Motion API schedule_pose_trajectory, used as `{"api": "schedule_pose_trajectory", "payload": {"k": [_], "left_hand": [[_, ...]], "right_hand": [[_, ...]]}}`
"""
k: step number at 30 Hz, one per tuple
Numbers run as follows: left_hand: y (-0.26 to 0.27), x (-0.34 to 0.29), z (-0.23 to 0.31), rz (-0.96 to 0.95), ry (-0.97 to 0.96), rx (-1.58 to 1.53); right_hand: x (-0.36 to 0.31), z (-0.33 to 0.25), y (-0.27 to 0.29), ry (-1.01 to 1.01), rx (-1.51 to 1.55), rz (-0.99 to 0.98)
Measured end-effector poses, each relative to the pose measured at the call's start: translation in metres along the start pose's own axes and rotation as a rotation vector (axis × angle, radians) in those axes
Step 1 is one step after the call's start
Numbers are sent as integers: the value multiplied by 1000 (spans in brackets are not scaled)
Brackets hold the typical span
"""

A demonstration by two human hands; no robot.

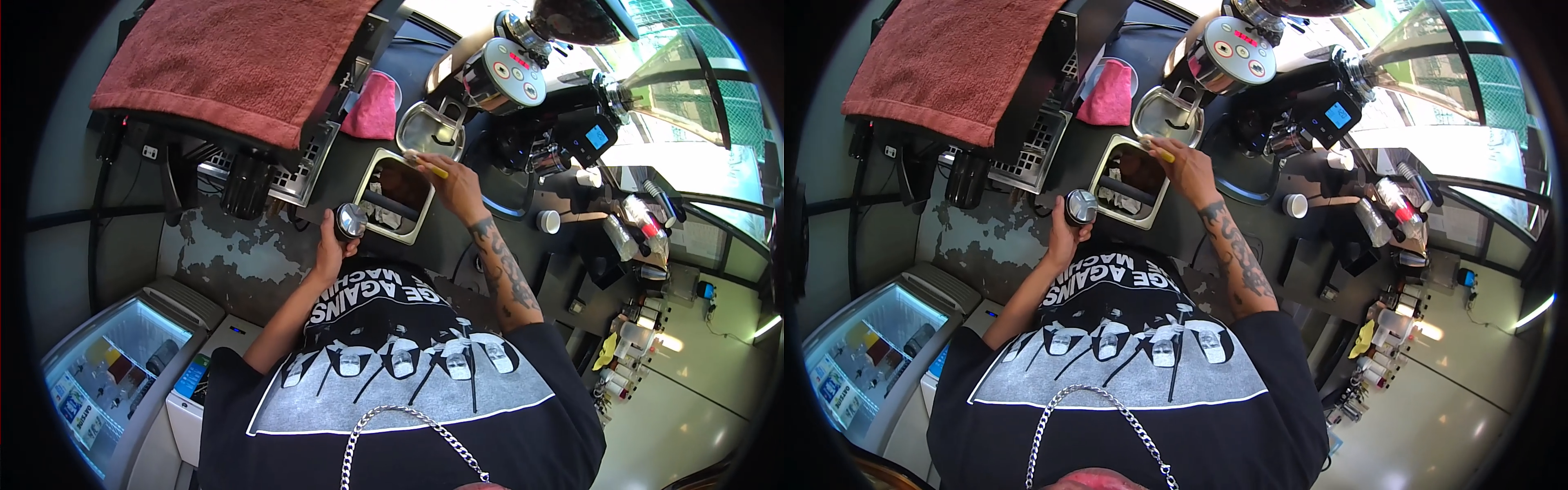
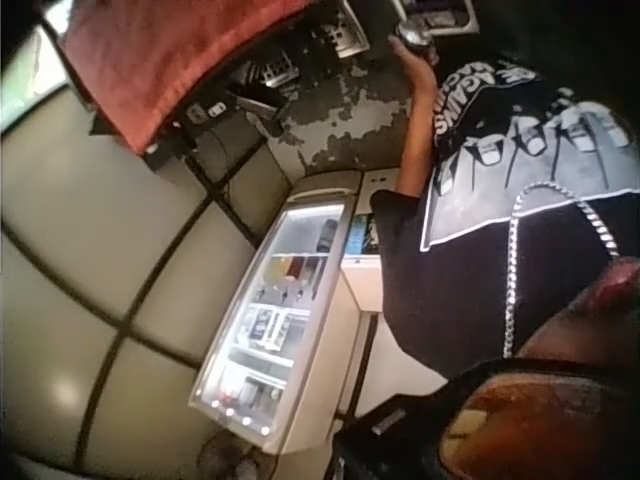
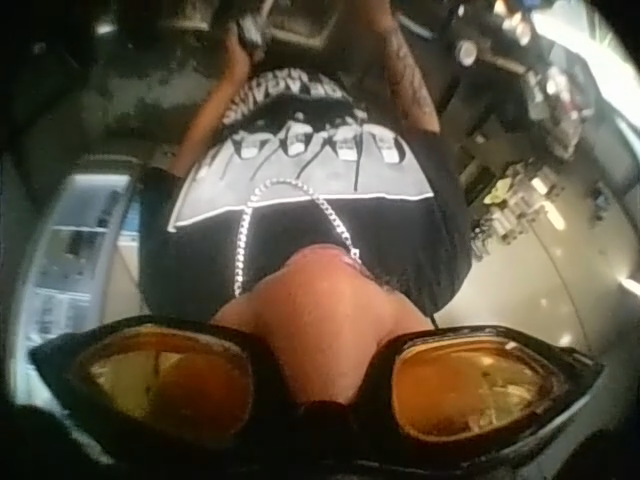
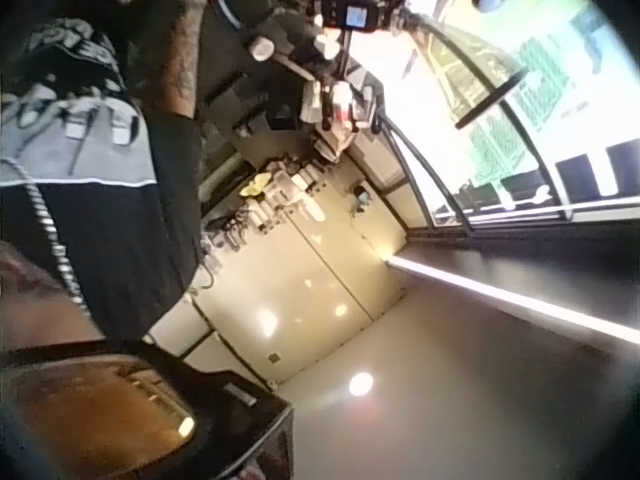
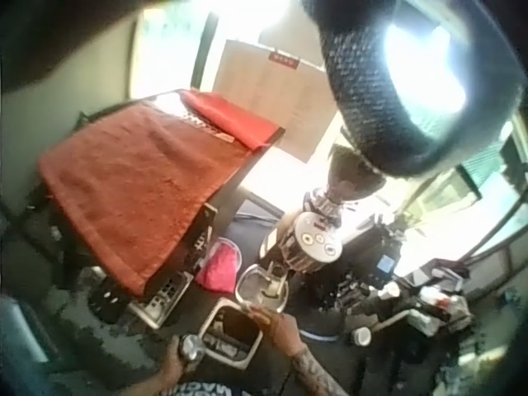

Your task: The recorder prepares iced coffee drinks, serves them to a customer through a drive-through window, and cleans coffee equipment using a brush.

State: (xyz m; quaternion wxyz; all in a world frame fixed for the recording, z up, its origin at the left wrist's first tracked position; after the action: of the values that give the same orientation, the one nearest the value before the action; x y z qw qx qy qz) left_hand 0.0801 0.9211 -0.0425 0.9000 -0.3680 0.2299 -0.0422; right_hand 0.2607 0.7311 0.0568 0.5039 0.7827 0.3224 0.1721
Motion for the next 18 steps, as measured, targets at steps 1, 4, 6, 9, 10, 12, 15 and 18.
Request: {"api": "schedule_pose_trajectory", "payload": {"k": [1, 4, 6, 9, 10, 12, 15, 18], "left_hand": [[1, 2, -1, 7, 6, -3], [2, -3, -4, 19, 4, -28], [-2, 0, -1, -1, -2, -9], [-1, 4, -3, -18, 6, 2], [-1, 6, -4, -22, 9, 2], [-1, 3, 1, -5, -18, 9], [-7, -3, 7, 73, -9, 6], [0, -1, 4, 71, -15, -7]], "right_hand": [[3, 5, -10, -7, -2, 2], [19, -18, 8, -142, -124, -196], [17, -12, 6, -304, -253, -372], [14, -16, -6, 33, -85, -21], [11, 0, -16, -93, -241, -171], [12, -1, 1, -144, -223, -172], [-2, 8, 11, -162, -112, 4], [-15, 21, 8, -230, -40, -82]]}}
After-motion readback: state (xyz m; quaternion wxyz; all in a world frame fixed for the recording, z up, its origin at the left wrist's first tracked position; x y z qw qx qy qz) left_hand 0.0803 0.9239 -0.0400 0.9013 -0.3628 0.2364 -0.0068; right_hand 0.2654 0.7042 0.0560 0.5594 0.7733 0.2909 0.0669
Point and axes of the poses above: each hand's wrist, its own x-axis towards the middle knuckle, its own y-axis out of the back of the hand, z = x × y, the point moved 7 cm from there along x, towards the middle knuckle, and after that the axes turned 12 degrees about -z, right-handed, at the moved point
